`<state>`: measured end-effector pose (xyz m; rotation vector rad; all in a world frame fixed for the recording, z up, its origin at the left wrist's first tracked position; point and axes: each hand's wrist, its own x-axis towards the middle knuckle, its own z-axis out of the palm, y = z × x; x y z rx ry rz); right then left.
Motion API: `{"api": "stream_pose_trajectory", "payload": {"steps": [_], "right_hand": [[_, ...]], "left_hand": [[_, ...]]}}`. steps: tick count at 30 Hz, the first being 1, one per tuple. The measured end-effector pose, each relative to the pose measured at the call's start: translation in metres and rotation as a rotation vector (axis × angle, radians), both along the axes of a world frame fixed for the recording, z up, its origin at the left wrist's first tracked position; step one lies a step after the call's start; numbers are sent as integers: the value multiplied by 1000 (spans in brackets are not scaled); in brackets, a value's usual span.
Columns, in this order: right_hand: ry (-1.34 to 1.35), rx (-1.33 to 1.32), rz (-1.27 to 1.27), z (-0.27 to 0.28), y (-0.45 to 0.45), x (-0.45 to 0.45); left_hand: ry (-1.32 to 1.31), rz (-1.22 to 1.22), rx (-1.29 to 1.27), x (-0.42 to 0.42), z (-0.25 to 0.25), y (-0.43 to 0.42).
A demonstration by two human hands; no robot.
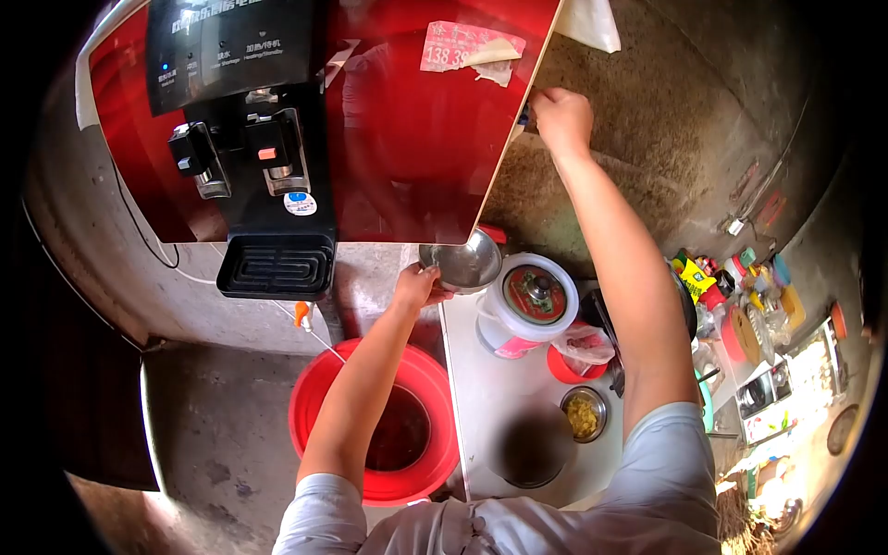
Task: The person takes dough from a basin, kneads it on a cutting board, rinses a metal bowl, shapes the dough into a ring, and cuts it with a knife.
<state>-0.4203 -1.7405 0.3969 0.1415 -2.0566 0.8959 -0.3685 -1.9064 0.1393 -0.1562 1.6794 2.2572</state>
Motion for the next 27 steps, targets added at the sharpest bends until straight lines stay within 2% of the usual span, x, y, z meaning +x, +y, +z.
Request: {"api": "stream_pose_trajectory", "payload": {"steps": [22,27], "right_hand": [[54,-34,-4,-3,-5,1],[140,-58,18,-8,-3,-2]], "left_hand": [[9,-44,19,-5,-16,-1],[3,-32,35,-3,-15,-1]]}}
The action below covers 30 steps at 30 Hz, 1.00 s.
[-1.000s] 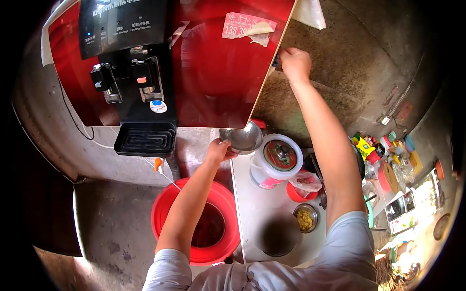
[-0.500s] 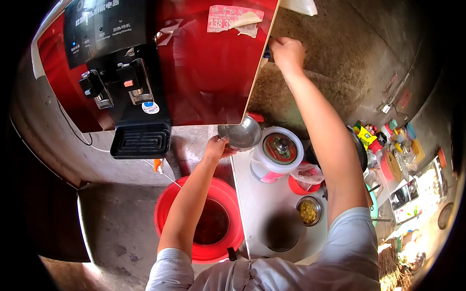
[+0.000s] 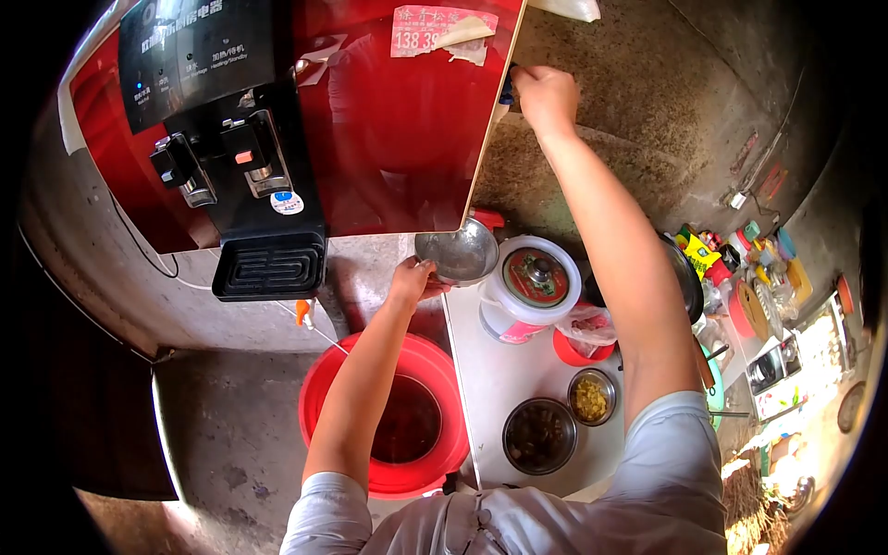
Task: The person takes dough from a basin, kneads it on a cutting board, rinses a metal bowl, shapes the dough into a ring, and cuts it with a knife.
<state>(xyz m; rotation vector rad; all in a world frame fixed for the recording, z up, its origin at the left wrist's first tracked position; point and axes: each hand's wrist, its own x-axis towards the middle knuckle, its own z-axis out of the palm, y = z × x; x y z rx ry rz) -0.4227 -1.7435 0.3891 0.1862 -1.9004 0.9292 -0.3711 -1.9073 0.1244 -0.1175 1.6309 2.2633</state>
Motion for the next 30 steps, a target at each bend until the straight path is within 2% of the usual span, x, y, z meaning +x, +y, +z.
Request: {"api": "stream_pose_trajectory", "payload": {"steps": [1,3,4,6,10,14,18,22,26,30], "right_hand": [[-1,0,0,-4,5,-4],[-266,-235,88,-8,12,-6],[-267,-236,87,-8,13,-1],[-469,-438,301,-11,16,17],[-589,-553,391,-36,33,62],[-768,-617,525,-92,63,124],[-714,-709,502,-163,98,200],[-719,-1099,474,-229,140,290],[-715,-1177,346,-256,186,401],[-752,-1113,300,-270,248,529]], "left_hand": [[-1,0,0,1,0,0],[-9,13,-10,6,2,-1],[-10,11,-10,9,4,-1],[-7,26,-22,16,7,-2],[4,-15,-47,31,3,-4],[-10,-97,-105,62,7,-4],[28,-153,-148,105,12,7],[21,-256,-175,160,23,36],[44,-404,-190,235,36,94],[47,-562,-187,329,30,181]]}}
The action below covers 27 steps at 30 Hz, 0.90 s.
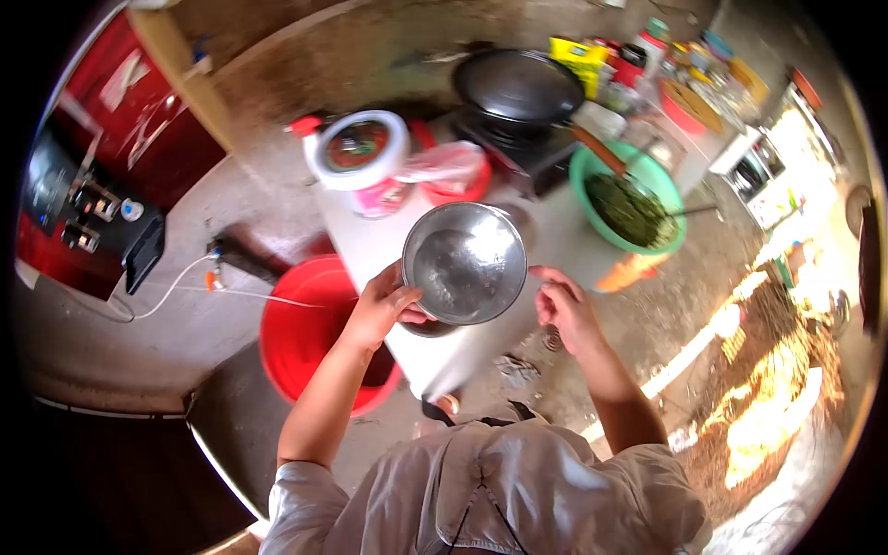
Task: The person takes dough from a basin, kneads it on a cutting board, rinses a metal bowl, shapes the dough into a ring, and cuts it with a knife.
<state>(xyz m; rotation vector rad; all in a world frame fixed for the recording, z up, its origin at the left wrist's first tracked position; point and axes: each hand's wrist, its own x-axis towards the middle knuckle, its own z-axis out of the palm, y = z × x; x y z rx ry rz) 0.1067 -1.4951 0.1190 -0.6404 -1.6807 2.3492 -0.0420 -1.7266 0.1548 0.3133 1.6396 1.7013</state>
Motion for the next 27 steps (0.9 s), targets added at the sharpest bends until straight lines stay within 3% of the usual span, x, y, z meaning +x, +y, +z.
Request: {"api": "stream_pose_trajectory", "payload": {"steps": [5,10,14,21,27], "right_hand": [[9,90,-61,-4,89,171],[-92,156,-287,17,162,323],[-123,159,-537,11,208,417],[-138,155,-809,-7,305,506],[-244,172,-909,-19,446,540]], "left_hand": [[-117,-165,17,137,-25,131],[-252,-386,107,258,-41,262],[-267,-592,-2,331,-40,356],[-243,-892,-26,408,-54,512],[-218,-1029,4,442,-69,675]]}}
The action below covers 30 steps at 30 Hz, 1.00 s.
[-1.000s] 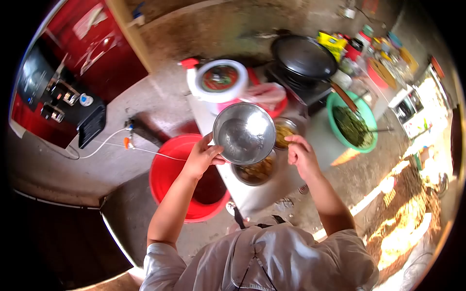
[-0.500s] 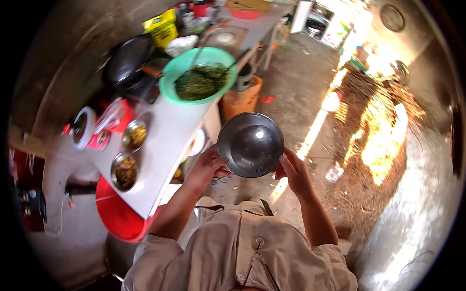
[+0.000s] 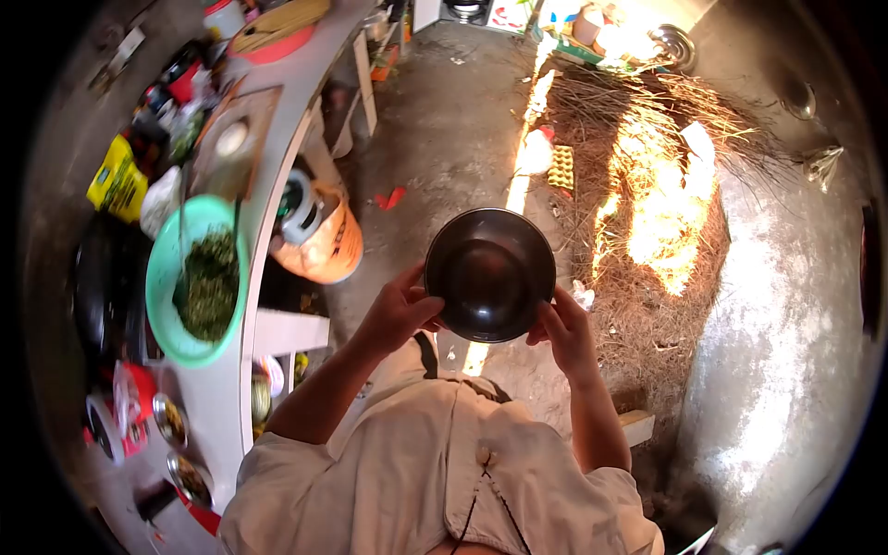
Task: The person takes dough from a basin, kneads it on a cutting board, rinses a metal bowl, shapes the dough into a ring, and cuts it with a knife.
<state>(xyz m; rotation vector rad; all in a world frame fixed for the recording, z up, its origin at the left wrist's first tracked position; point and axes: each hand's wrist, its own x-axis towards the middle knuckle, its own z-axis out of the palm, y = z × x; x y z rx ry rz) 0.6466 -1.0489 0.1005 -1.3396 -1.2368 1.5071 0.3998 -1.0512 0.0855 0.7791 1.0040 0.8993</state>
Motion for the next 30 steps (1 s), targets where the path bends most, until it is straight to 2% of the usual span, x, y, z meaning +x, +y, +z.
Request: {"api": "stream_pose_trajectory", "payload": {"steps": [5,11,19,22,25,30], "right_hand": [[5,4,-60,14,135,20],[-86,9,19,17,311,42],[-52,94,219,17,564,47],[-180,114,304,24,654,37],[-156,81,367,21,744,15],[-203,86,388,-3,884,-30]], "left_hand": [[13,-62,55,19,16,146],[50,-63,47,41,24,310],[57,174,1,60,17,497],[40,214,1,56,21,566],[32,236,67,37,4,637],[-12,162,20,-16,-39,755]]}}
